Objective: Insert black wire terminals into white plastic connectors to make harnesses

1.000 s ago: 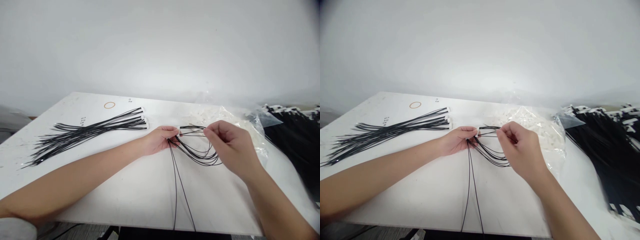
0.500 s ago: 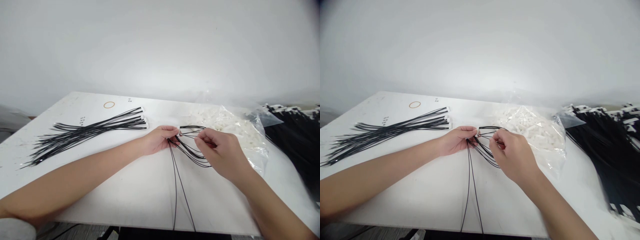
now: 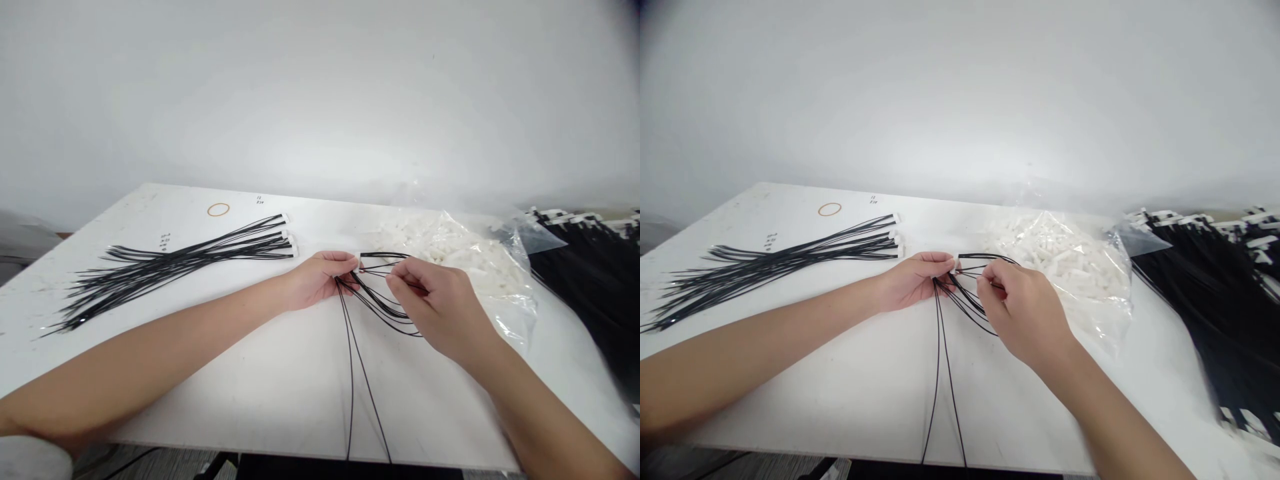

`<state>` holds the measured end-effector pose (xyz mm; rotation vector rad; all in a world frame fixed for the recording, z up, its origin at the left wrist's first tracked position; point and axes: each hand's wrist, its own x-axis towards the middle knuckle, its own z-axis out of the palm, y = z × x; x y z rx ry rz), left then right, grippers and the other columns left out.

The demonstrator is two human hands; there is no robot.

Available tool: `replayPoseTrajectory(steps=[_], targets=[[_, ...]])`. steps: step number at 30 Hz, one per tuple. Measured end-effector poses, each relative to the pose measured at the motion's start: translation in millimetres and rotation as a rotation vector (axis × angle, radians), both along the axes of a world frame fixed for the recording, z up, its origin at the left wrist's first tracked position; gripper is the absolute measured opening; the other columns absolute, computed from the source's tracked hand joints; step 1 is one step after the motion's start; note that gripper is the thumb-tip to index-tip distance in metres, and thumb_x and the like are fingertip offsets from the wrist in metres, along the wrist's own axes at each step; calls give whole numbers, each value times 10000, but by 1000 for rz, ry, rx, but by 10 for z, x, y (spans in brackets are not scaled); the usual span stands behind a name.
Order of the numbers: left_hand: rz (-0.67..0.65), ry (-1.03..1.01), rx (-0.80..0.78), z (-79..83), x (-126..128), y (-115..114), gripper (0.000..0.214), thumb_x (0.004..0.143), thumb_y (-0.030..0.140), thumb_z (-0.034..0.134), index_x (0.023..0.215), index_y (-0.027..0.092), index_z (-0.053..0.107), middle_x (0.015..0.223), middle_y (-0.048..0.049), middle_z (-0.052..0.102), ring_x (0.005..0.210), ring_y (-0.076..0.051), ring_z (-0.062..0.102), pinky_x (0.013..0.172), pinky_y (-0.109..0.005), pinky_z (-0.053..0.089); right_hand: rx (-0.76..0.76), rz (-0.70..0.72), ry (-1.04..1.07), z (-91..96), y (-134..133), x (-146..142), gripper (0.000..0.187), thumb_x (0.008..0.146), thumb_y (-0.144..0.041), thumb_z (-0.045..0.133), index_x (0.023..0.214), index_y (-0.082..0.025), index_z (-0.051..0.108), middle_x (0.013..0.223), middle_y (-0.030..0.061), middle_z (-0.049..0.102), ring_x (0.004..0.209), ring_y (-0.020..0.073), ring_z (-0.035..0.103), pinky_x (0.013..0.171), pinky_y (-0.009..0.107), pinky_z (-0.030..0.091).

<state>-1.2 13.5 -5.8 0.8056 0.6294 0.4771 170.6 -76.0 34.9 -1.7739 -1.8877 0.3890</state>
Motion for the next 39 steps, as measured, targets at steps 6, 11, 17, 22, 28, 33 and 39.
replayPoseTrajectory(steps=[6,11,17,22,28,33,39], targets=[[-4,6,10,-10,-4,-4,133,743,224,617,793,101,610,692,-38,558,615,-98,564,575,-223,440,-17,7,-37,9,2,-4,217,834,-320,450,652,-205,475,484,-58,428,438,69,341,406,198,262],[-12,12,20,-3,-5,-6,141,751,232,609,795,98,613,692,-39,558,607,-91,555,581,-223,445,69,-15,-160,-35,4,-26,168,836,-306,451,720,-199,509,582,-45,516,473,65,387,452,197,274],[-15,27,4,22,-2,-10,99,743,201,616,753,104,600,660,-33,556,601,-101,561,574,-231,440,357,31,-414,-209,61,-47,180,847,-303,448,761,-204,572,639,-44,566,481,57,407,421,195,185],[-18,14,-1,15,3,-8,94,742,195,617,736,106,589,653,-28,555,592,-94,553,576,-232,437,497,77,-487,-273,99,-57,176,835,-272,480,716,-193,583,580,-55,539,462,52,368,426,200,199],[-4,36,4,22,11,-13,89,733,182,624,726,102,587,649,-33,561,588,-99,554,569,-236,433,573,103,-465,-270,98,-70,180,824,-229,498,670,-181,579,549,-55,517,467,50,370,439,201,219],[-8,32,8,14,9,-8,98,735,194,625,731,101,593,658,-36,562,587,-95,546,569,-237,432,582,110,-458,-286,114,-70,180,819,-225,507,659,-178,575,540,-57,506,465,51,359,441,201,224],[-5,27,14,20,9,-12,93,733,189,624,739,99,602,692,-44,570,597,-95,547,573,-239,434,591,116,-454,-288,117,-80,185,818,-220,508,648,-178,570,526,-58,489,466,53,346,444,201,231]])
